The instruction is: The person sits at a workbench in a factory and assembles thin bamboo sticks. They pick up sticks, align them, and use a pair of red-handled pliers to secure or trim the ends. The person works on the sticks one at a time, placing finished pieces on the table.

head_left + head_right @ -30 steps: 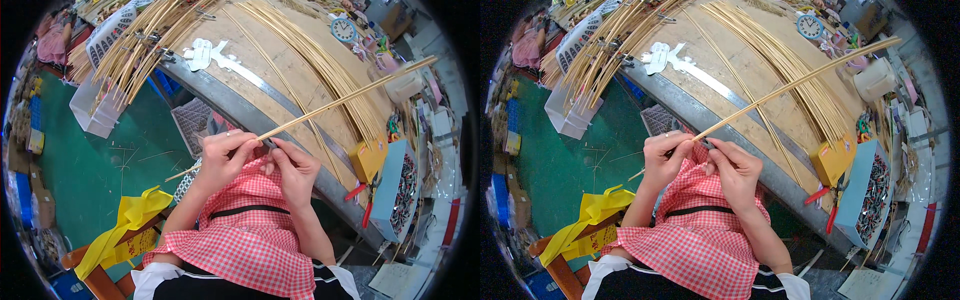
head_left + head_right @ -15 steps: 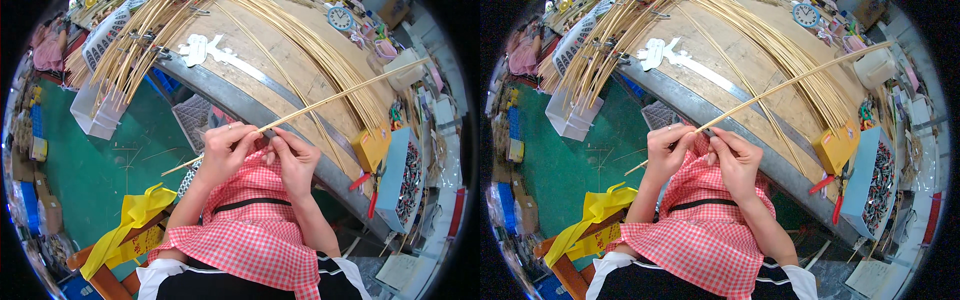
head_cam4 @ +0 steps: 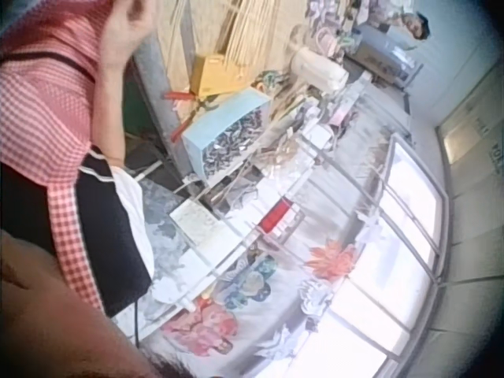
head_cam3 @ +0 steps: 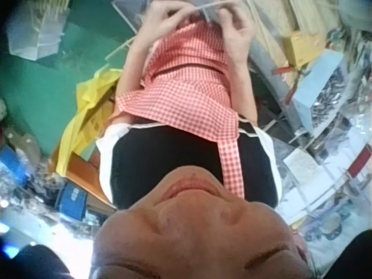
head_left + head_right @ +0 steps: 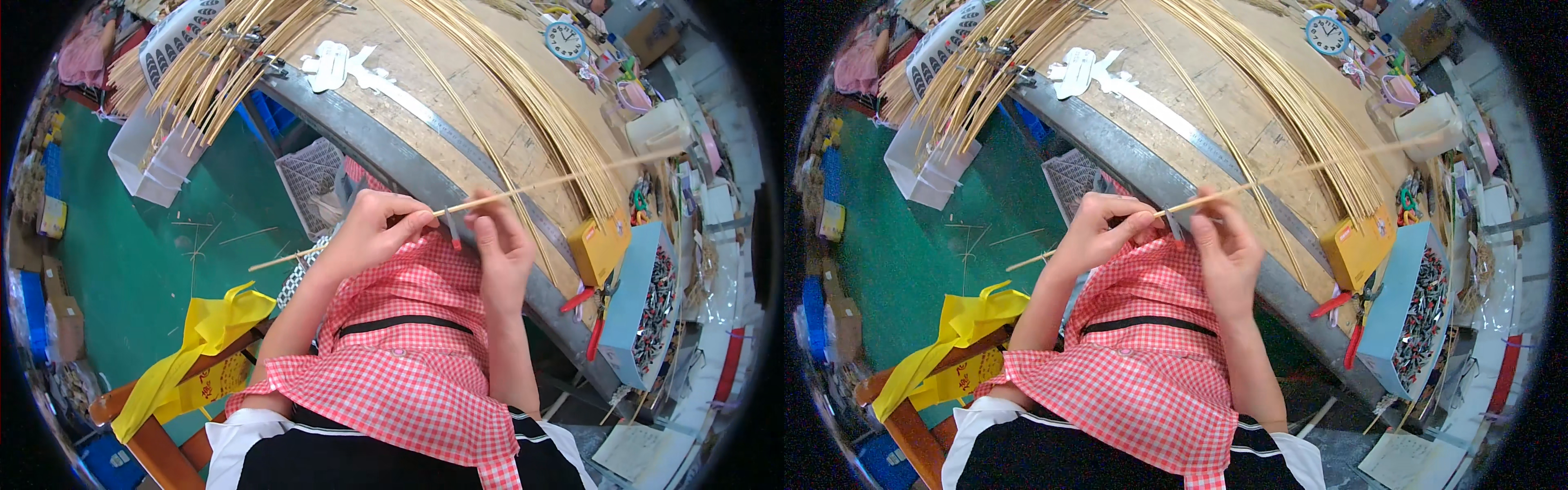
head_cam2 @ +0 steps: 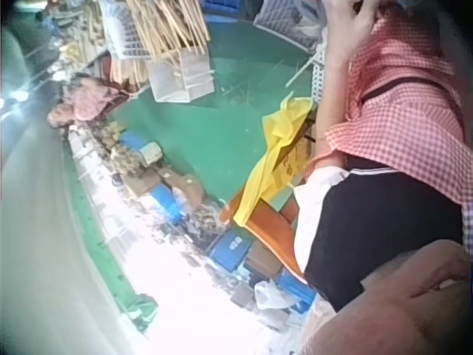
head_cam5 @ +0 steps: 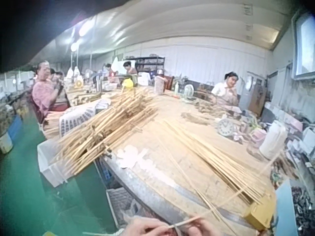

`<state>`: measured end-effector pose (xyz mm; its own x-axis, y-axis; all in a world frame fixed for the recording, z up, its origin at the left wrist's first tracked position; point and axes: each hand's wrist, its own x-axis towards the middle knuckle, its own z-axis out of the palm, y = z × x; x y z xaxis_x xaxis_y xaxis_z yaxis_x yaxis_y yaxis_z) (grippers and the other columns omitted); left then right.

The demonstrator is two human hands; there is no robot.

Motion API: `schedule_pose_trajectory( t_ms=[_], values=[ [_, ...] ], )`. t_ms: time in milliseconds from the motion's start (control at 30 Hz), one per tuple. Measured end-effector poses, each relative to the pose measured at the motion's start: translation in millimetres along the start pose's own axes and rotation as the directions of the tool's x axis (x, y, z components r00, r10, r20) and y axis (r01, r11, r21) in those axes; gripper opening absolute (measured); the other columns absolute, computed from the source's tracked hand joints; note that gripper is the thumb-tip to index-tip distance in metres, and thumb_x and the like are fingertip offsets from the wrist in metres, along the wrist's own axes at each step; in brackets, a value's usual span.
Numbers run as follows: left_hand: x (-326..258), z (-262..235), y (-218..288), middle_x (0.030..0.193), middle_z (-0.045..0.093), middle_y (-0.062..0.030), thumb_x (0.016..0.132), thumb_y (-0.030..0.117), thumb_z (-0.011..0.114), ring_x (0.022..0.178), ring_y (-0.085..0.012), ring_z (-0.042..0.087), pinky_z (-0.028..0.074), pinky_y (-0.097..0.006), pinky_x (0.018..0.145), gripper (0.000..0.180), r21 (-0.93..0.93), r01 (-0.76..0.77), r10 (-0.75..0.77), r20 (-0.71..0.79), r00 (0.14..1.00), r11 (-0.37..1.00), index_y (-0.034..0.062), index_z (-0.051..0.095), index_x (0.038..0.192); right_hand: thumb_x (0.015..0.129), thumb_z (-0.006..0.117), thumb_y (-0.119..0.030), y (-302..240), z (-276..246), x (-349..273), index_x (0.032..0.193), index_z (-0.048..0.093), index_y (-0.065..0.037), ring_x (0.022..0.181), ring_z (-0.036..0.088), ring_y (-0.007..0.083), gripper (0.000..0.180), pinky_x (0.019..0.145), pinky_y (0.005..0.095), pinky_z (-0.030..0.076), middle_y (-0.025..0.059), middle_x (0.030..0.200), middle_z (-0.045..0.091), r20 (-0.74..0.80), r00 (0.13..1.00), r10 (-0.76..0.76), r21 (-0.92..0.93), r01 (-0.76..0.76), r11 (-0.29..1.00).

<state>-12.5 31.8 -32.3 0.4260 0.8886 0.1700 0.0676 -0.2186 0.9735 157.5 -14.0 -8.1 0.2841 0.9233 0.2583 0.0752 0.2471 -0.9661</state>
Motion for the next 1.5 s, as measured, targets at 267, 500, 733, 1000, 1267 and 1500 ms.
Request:
schedule_pose_trajectory(
  t_ms=[267,500,733,1000,1267,1500],
  values=[
    [4,-21,-6,0.109,0.063,-0.0114,0.093,0.012,0.051,0.098,-0.0174,0.062,0.048,-0.03,0.085,0.029,-0.112,-0.126,0.115,-0.104,0.988,0.986,-0.0029,0.057,0.118,0.09,0.057,-0.002,9,-26,4,0.1,0.064,0.005,0.067,0.062,0.0163,0.015,0.059,0.0264,0.055,0.0149,0.09,0.065,0.039,0.993,0.108,0.451,-0.114,0.885],
    [-25,-127,12,0.127,0.053,-0.0175,0.096,0.011,0.047,0.112,-0.0254,0.056,0.044,-0.036,0.096,0.037,0.029,-0.424,0.269,-0.813,0.517,0.905,-0.0019,0.045,0.13,0.089,0.056,0.001,14,-8,-4,0.097,0.064,0.007,0.071,0.065,0.0186,0.013,0.063,0.028,0.057,0.016,0.089,0.065,0.084,0.981,0.176,0.479,-0.194,0.856],
    [-40,-116,52,0.121,0.057,-0.0187,0.095,0.009,0.047,0.113,-0.0243,0.055,0.042,-0.036,0.098,0.035,0.212,-0.41,0.382,-0.838,0.391,0.887,-0.0044,0.047,0.128,0.086,0.057,0.005,11,10,-12,0.095,0.065,0.009,0.07,0.065,0.0173,0.012,0.064,0.027,0.057,0.0147,0.088,0.066,0.172,0.966,0.195,0.38,-0.248,0.891],
    [-15,-4,52,0.088,0.068,-0.0139,0.075,0.005,0.069,0.08,-0.0256,0.067,0.052,-0.031,0.071,0.022,0.337,-0.325,0.378,-0.103,0.92,0.883,0.0,0.068,0.096,0.083,0.06,0.007,16,29,-32,0.093,0.066,0.006,0.076,0.063,0.015,0.012,0.067,0.0254,0.052,0.0112,0.086,0.066,0.272,0.96,-0.058,0.19,0.006,0.982],
    [-14,6,37,0.075,0.066,-0.0121,0.074,0.003,0.069,0.065,-0.0258,0.065,0.051,-0.031,0.057,0.012,0.335,-0.342,0.39,-0.083,0.917,0.878,0.0007,0.069,0.086,0.078,0.063,0.004,10,13,-24,0.096,0.065,0.002,0.076,0.064,0.0255,0.018,0.069,0.0292,0.05,0.0153,0.087,0.065,0.435,0.894,-0.111,-0.184,0.209,0.961],
    [-14,12,38,0.069,0.065,-0.0122,0.072,0.0,0.071,0.058,-0.0219,0.062,0.046,-0.029,0.052,0.012,0.379,-0.292,0.325,-0.025,0.945,0.878,-0.0001,0.068,0.083,0.082,0.064,0.001,-43,-30,-5,0.098,0.064,0.004,0.067,0.06,0.0089,0.016,0.056,0.0212,0.047,0.0075,0.087,0.065,0.227,0.972,0.054,0.024,-0.061,0.998]
  ],
)
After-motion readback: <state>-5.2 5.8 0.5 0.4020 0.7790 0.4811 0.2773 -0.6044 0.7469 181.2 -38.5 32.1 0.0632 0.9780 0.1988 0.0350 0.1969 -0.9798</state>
